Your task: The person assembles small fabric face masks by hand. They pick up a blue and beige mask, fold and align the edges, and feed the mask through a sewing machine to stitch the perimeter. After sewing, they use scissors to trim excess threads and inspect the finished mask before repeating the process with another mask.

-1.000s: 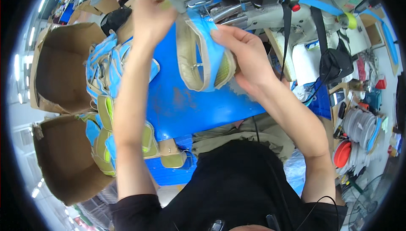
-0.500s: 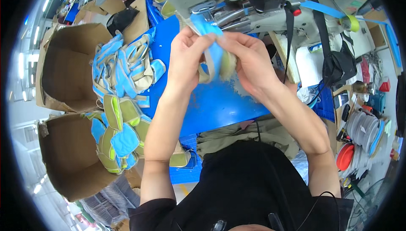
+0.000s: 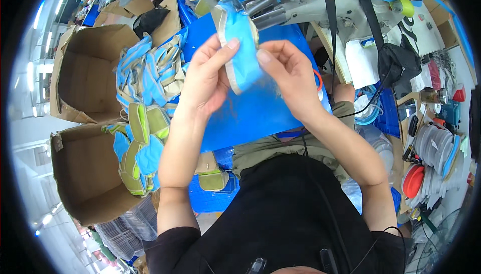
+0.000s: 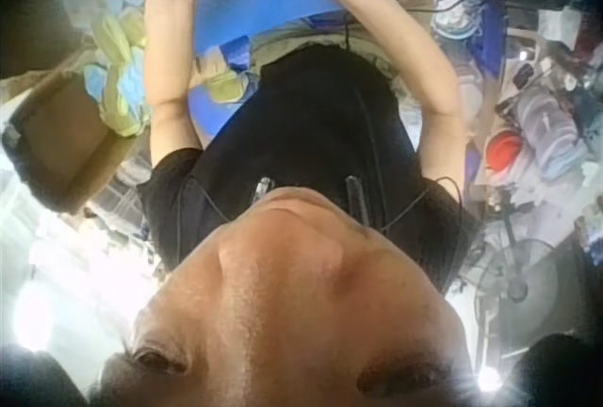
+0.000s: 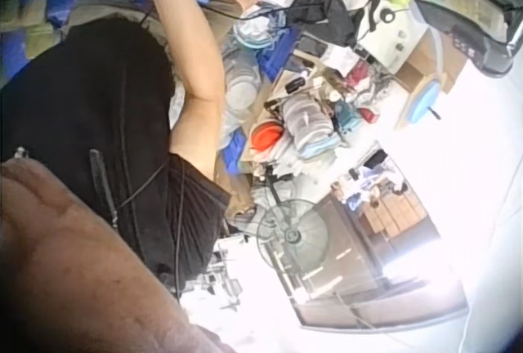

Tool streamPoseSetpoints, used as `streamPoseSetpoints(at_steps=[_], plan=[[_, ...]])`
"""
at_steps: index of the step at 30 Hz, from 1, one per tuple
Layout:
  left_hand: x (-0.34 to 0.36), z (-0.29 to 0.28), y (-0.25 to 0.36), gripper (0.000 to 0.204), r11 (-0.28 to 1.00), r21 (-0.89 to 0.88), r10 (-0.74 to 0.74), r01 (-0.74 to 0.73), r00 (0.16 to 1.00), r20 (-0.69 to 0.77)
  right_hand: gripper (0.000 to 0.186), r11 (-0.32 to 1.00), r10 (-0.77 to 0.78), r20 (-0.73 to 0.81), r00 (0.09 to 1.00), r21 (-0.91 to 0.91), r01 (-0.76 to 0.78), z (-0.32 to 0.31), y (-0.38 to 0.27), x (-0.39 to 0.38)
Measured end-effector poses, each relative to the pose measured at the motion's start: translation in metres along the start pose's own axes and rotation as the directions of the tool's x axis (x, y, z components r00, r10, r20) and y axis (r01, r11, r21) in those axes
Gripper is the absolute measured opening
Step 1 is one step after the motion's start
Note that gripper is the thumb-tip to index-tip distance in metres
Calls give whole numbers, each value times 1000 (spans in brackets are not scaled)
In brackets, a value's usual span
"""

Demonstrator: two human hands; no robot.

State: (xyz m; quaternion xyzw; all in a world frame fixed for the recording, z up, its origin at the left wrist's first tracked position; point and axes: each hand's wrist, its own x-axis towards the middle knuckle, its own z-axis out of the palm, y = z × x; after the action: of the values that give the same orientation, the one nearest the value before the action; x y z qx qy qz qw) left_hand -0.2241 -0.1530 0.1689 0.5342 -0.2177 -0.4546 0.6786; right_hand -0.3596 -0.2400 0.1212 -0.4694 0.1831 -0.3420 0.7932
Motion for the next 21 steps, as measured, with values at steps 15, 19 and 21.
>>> streamPoseSetpoints(at_steps=[15,19,21], plan=[[92,-40,6,22,999,3,47,-47,998,-31,31,977,69,156,985,-208,-36,-24,-4,-26],[108,-55,-15,21,985,-159,39,-62,989,-140,33,987,156,177,972,-51,-150,-19,-13,-32],[79,-44,-20,25,914,239,391,-328,868,-306,34,986,169,162,972,-25,-167,-16,-23,-34]])
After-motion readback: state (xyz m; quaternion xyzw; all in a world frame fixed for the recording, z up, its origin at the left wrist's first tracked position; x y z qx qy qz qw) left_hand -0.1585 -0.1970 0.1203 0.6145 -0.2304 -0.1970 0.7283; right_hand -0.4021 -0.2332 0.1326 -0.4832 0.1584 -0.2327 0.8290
